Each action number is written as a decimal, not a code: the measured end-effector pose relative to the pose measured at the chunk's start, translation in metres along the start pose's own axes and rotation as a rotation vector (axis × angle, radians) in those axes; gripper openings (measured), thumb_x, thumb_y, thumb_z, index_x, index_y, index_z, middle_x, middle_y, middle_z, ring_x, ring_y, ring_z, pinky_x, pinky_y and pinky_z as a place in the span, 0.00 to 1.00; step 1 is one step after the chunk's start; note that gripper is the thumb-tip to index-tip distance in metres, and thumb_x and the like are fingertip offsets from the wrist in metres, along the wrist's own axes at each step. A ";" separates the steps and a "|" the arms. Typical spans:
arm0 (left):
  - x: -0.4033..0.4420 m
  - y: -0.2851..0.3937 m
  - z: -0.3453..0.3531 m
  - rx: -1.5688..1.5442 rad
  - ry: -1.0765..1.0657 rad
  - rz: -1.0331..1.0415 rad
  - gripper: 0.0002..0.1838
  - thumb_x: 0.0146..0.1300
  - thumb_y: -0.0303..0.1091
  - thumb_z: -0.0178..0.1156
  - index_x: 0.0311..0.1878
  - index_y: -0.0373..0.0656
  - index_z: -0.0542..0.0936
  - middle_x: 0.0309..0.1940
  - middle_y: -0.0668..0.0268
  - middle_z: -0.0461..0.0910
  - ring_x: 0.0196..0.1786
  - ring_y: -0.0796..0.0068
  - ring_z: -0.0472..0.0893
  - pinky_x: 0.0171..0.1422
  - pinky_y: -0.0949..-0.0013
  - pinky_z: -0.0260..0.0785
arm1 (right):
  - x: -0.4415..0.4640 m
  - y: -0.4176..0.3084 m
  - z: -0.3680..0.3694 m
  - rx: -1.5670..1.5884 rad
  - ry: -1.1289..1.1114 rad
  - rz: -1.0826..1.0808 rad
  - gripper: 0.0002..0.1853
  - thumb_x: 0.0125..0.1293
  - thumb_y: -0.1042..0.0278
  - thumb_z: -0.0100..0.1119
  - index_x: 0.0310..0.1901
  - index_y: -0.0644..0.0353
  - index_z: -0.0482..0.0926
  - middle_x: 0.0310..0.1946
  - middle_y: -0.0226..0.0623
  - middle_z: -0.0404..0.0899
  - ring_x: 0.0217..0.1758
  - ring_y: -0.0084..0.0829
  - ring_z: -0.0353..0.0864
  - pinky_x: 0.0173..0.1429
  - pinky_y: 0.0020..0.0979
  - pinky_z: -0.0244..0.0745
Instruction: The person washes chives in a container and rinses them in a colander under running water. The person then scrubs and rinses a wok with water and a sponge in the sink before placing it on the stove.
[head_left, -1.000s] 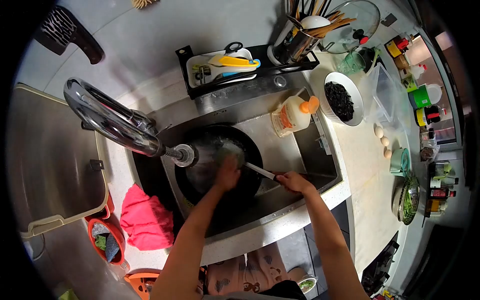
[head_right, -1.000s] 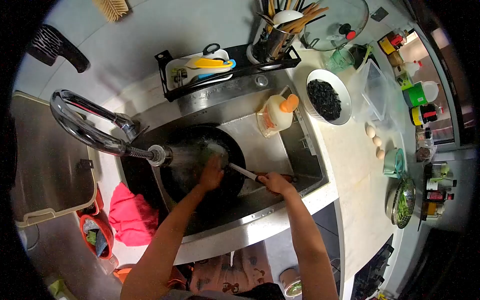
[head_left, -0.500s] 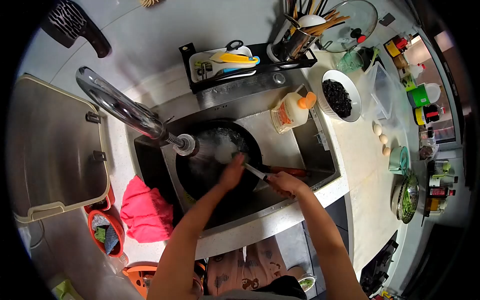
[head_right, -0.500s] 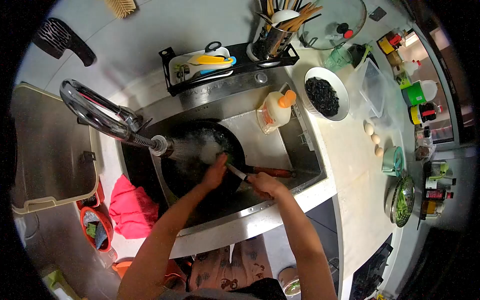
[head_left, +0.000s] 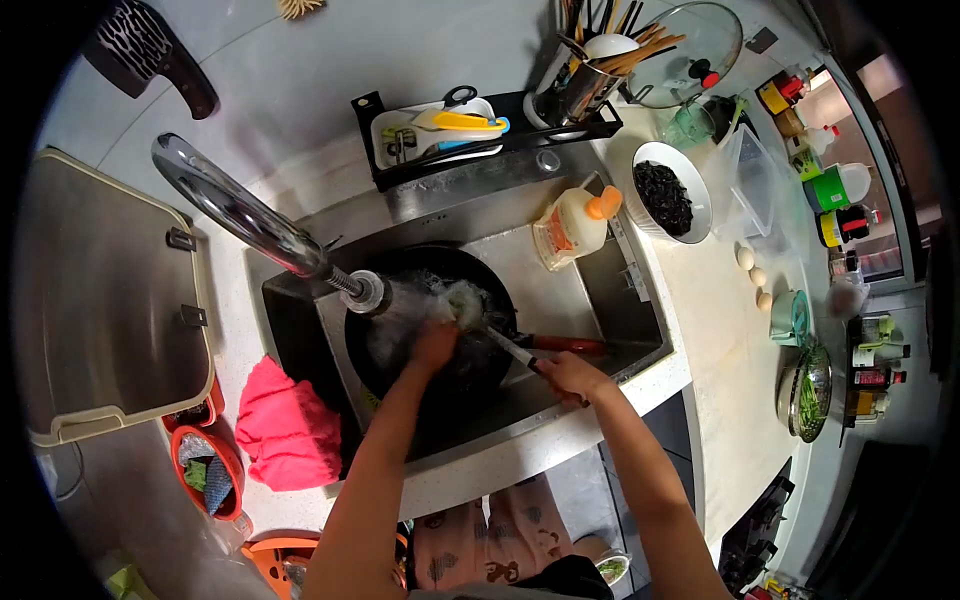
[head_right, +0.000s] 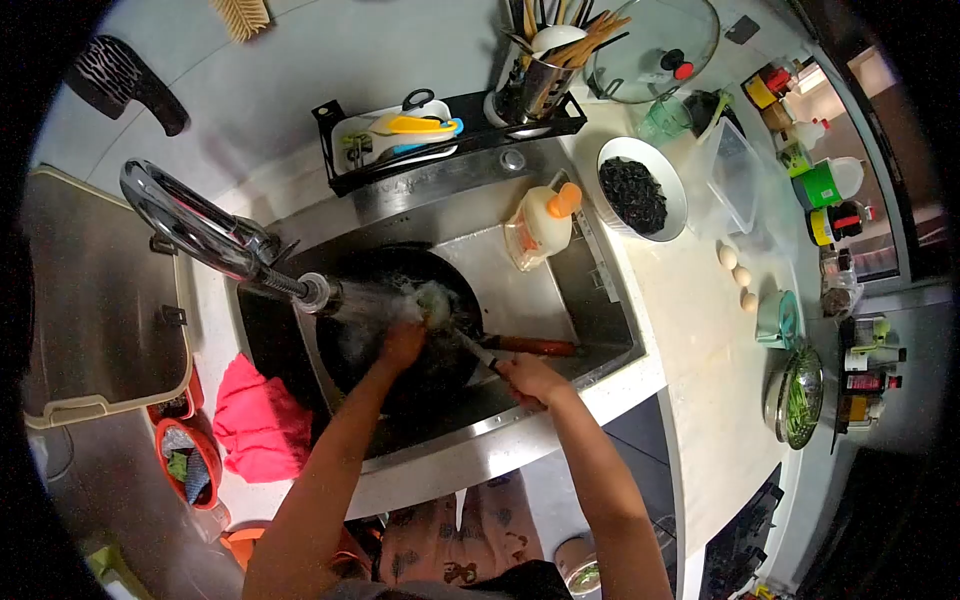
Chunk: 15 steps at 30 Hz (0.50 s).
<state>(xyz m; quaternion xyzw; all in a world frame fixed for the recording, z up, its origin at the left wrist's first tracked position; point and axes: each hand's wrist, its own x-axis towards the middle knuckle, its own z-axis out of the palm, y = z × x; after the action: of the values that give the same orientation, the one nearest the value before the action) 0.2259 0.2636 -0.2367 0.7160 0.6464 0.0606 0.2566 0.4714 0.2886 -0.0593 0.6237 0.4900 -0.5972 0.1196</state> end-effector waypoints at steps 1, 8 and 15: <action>0.003 0.002 -0.026 0.030 -0.104 -0.110 0.15 0.64 0.36 0.42 0.48 0.39 0.70 0.46 0.51 0.70 0.43 0.54 0.72 0.47 0.54 0.65 | 0.001 0.003 0.000 -0.062 0.033 -0.053 0.20 0.61 0.54 0.47 0.24 0.66 0.71 0.15 0.44 0.72 0.16 0.37 0.73 0.20 0.38 0.66; 0.034 -0.030 0.002 -0.251 0.118 -0.630 0.13 0.62 0.35 0.44 0.32 0.38 0.75 0.29 0.58 0.73 0.30 0.62 0.73 0.34 0.60 0.67 | -0.029 -0.008 0.017 -0.558 0.706 -0.324 0.13 0.54 0.56 0.55 0.35 0.56 0.75 0.24 0.43 0.76 0.29 0.41 0.77 0.33 0.37 0.71; 0.010 -0.050 -0.001 0.258 -0.191 -0.683 0.15 0.64 0.38 0.43 0.46 0.40 0.72 0.42 0.60 0.72 0.34 0.66 0.73 0.39 0.63 0.67 | 0.002 0.019 0.010 -0.820 0.861 -0.228 0.15 0.47 0.61 0.61 0.39 0.48 0.74 0.31 0.35 0.75 0.29 0.38 0.78 0.30 0.37 0.72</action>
<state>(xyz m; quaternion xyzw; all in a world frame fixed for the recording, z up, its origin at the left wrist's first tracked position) 0.1826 0.2747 -0.2605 0.4879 0.8235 -0.1777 0.2287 0.4792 0.2726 -0.0722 0.6560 0.7482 -0.0626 0.0764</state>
